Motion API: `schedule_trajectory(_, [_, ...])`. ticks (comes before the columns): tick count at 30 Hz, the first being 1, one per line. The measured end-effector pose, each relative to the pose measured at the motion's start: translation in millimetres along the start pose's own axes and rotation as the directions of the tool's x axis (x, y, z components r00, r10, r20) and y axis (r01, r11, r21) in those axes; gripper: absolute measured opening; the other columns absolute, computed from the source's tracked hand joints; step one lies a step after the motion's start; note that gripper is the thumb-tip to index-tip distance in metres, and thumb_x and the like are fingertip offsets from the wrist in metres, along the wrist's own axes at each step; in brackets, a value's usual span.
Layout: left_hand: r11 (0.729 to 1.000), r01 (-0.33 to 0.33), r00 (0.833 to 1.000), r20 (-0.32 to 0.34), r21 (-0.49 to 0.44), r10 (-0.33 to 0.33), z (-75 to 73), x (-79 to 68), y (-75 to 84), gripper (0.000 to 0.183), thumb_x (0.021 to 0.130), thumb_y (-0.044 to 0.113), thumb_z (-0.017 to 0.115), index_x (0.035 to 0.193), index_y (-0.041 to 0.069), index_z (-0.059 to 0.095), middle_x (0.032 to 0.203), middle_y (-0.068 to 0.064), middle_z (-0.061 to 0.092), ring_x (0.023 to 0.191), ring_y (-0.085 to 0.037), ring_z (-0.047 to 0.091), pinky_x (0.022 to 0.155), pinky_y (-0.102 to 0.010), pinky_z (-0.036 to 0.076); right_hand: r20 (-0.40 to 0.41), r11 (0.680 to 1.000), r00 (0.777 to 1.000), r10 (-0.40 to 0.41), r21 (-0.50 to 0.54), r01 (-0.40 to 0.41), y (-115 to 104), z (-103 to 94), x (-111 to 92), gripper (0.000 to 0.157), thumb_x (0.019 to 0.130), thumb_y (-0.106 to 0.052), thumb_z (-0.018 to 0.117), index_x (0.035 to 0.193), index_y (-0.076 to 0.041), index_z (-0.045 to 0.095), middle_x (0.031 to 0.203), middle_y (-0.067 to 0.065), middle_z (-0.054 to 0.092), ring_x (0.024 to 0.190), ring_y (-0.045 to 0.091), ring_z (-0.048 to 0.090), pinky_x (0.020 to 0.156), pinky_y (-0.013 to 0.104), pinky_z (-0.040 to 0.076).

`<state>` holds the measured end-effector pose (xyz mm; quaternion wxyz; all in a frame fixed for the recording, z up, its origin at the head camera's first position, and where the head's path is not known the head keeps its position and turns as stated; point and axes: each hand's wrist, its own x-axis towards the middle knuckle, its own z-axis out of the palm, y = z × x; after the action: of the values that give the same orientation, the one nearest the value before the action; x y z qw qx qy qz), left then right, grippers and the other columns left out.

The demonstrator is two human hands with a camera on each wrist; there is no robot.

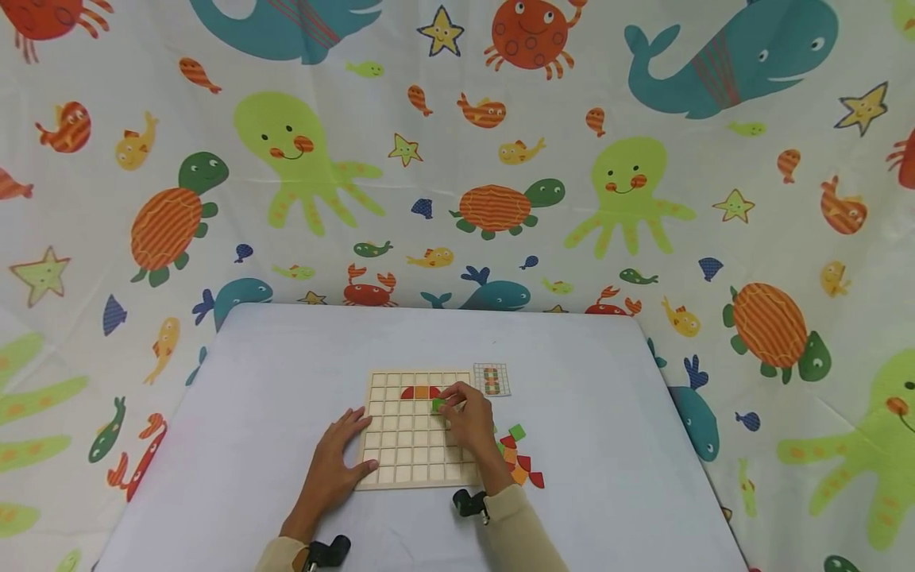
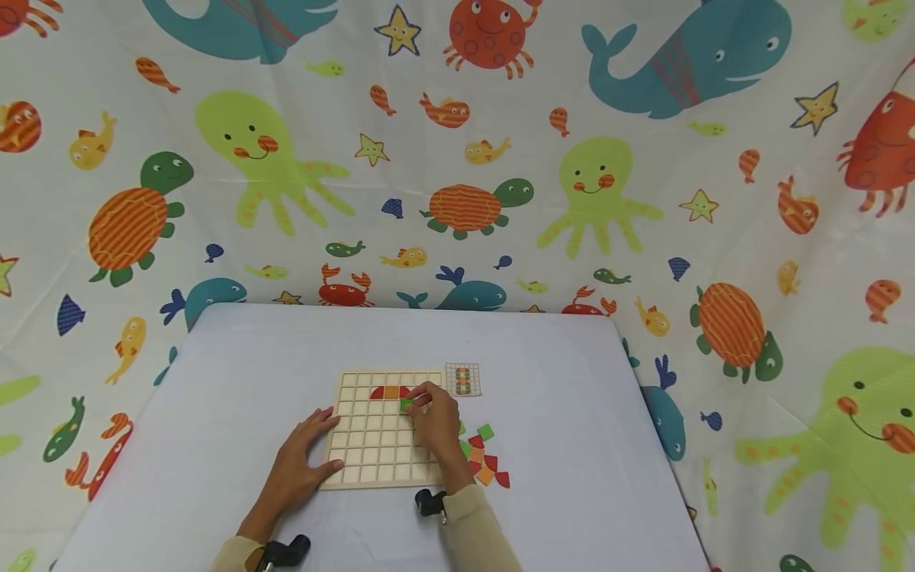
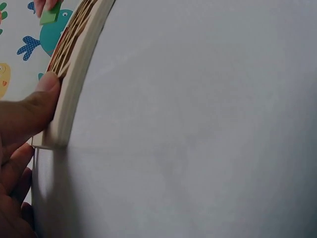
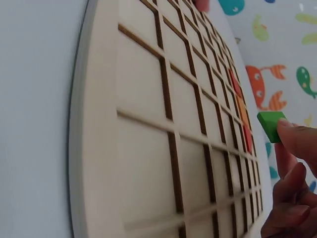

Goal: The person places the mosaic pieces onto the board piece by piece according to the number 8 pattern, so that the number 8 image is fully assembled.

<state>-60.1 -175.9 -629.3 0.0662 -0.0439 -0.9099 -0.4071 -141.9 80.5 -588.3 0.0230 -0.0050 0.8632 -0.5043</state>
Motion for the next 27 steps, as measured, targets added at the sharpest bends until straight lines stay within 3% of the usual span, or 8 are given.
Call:
schedule_trajectory(7, [1.000, 0.017, 1.000, 0.016, -0.011, -0.016, -1.1, -0.5, 0.0, 0.080, 0.075, 0.013, 0.095, 0.147, 0.006, 0.061, 0.163, -0.017, 0.051, 0.156, -0.046, 0.037, 0.125, -0.072, 0.024, 0.040, 1.000, 0.999, -0.018, -0.017, 0.019, -9.3, 27.5, 1.3, 0.012, 0.092, -0.010, 0.082, 0.099, -0.018, 0.077, 0.087, 0.001, 0.071, 0.063, 0.006, 0.054, 0.053, 0.023, 0.041])
schedule_trajectory(12, [1.000, 0.012, 1.000, 0.014, -0.008, -0.012, -0.7, -0.8, -1.2, 0.080, 0.075, 0.014, 0.095, 0.147, 0.006, 0.061, 0.163, -0.017, 0.051, 0.156, -0.046, 0.038, 0.125, -0.071, 0.024, 0.046, 0.997, 0.999, 0.004, -0.083, -0.001, -15.5, 45.1, 1.9, 0.012, 0.091, -0.014, 0.084, 0.097, -0.022, 0.076, 0.084, -0.007, 0.070, 0.069, 0.004, 0.058, 0.056, 0.024, 0.042])
schedule_trajectory(19, [1.000, 0.001, 1.000, 0.010, 0.001, -0.001, 1.0, -1.9, -2.0, 0.080, 0.075, 0.015, 0.095, 0.147, 0.006, 0.062, 0.163, -0.016, 0.052, 0.155, -0.046, 0.039, 0.124, -0.072, 0.025, -0.006, 0.981, 0.999, -0.035, -0.193, 0.033, -18.9, 59.3, 2.3, 0.011, 0.093, -0.014, 0.080, 0.091, -0.022, 0.073, 0.078, -0.010, 0.065, 0.066, 0.004, 0.054, 0.054, 0.025, 0.039])
schedule_trajectory(27, [1.000, 0.022, 0.999, 0.023, 0.002, -0.022, -0.9, -1.2, 0.0, 0.080, 0.076, 0.014, 0.095, 0.148, 0.006, 0.061, 0.164, -0.016, 0.050, 0.157, -0.045, 0.037, 0.126, -0.071, 0.024, -0.064, 0.969, 0.997, -0.036, -0.246, 0.020, -24.9, 64.5, 4.1, 0.012, 0.093, -0.015, 0.078, 0.086, -0.022, 0.072, 0.074, -0.010, 0.063, 0.063, 0.004, 0.053, 0.051, 0.025, 0.039])
